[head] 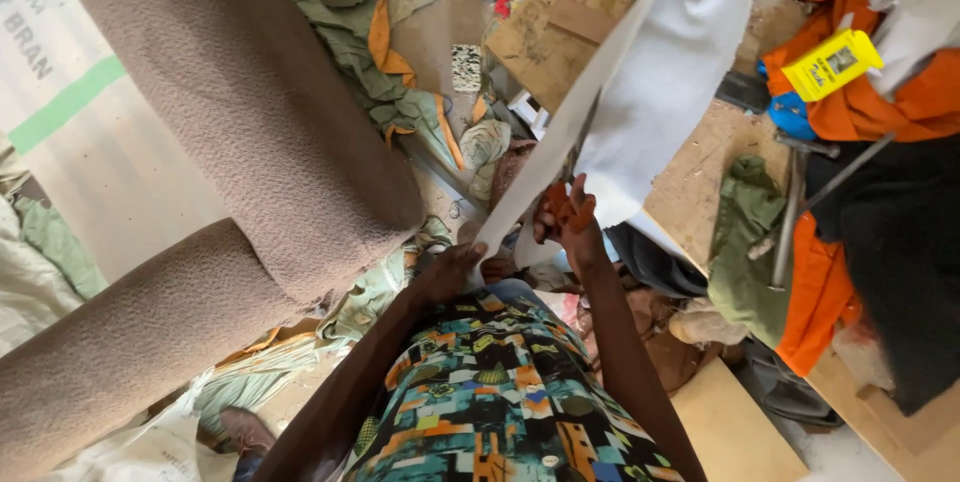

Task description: The person is using a pair of scissors to cut a large white fabric sack into smaller pieces in a workshop.

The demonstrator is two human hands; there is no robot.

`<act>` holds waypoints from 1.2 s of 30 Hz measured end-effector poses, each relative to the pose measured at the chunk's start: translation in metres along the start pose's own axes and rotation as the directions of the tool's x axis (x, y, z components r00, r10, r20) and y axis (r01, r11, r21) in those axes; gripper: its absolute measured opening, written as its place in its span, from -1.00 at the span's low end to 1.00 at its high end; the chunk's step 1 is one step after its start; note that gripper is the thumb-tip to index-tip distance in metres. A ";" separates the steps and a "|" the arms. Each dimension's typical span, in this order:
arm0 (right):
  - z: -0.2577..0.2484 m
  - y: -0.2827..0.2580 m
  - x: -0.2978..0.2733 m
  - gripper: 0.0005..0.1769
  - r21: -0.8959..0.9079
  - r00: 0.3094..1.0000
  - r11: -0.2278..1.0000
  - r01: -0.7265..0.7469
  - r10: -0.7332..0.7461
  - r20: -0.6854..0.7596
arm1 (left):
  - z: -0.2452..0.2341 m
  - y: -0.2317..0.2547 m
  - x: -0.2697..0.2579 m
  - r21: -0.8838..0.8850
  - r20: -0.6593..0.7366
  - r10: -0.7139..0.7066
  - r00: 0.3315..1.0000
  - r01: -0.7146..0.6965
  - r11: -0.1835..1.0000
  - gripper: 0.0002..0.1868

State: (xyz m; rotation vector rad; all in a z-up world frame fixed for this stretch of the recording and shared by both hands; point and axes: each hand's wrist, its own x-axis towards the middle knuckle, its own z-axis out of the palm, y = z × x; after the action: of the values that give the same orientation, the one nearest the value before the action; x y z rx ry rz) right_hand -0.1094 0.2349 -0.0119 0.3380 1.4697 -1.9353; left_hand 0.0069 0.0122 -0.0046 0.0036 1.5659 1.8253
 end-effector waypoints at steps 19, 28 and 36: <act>0.011 -0.024 0.020 -0.37 0.020 0.986 0.996 0.085 -0.081 -0.143 | 0.044 0.029 -0.016 -0.047 -0.494 -0.126 0.860 0.118 0.992 -0.38; 0.009 -0.057 0.044 -0.26 0.067 0.989 0.996 0.061 -0.051 -0.141 | 0.014 0.002 -0.028 -0.017 -0.473 -0.123 0.872 0.131 0.991 -0.38; 0.024 -0.068 0.067 -0.33 0.133 0.964 0.987 0.093 -0.056 -0.260 | -0.010 0.024 -0.039 0.035 -0.481 -0.134 0.866 0.172 0.985 -0.36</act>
State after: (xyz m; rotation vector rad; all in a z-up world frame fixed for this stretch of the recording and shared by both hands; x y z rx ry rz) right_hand -0.1983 0.1987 0.0085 0.6260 1.5238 -2.1274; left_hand 0.0194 -0.0164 0.0306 -0.5630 1.9085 1.7169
